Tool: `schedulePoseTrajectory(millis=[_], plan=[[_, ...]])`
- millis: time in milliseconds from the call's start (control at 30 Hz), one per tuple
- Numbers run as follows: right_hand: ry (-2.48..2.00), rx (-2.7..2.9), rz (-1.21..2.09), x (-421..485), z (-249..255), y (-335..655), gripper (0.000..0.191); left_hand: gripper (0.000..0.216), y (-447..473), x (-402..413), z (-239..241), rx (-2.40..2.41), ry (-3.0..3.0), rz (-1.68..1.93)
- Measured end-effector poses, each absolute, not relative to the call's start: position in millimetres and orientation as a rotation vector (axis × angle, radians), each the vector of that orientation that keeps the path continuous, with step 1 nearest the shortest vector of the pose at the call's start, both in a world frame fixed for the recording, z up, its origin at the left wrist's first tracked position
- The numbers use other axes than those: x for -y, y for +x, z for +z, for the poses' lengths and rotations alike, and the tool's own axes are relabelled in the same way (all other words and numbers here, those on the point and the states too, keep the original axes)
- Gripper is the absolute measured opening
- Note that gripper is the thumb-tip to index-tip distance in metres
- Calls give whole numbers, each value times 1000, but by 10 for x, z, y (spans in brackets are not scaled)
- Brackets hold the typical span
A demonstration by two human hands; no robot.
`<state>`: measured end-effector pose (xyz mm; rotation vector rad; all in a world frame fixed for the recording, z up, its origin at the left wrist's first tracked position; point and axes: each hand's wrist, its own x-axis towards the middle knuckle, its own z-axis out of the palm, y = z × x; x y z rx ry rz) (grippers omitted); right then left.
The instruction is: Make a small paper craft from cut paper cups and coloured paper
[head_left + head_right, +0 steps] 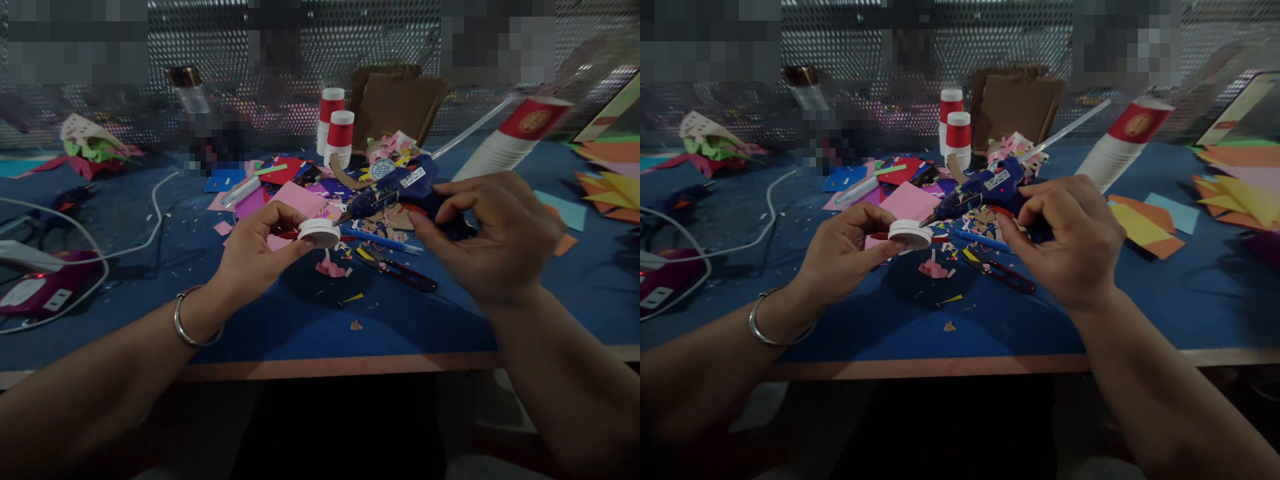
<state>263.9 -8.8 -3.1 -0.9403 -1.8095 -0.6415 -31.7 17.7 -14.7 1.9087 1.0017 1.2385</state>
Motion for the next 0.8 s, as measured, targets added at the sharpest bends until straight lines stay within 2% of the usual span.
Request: schedulePoseTrajectory(millis=[800], plan=[[-902,1869,-703,93,-3,2649,30,21,-320,-178,-129,-1052,1934,1213]])
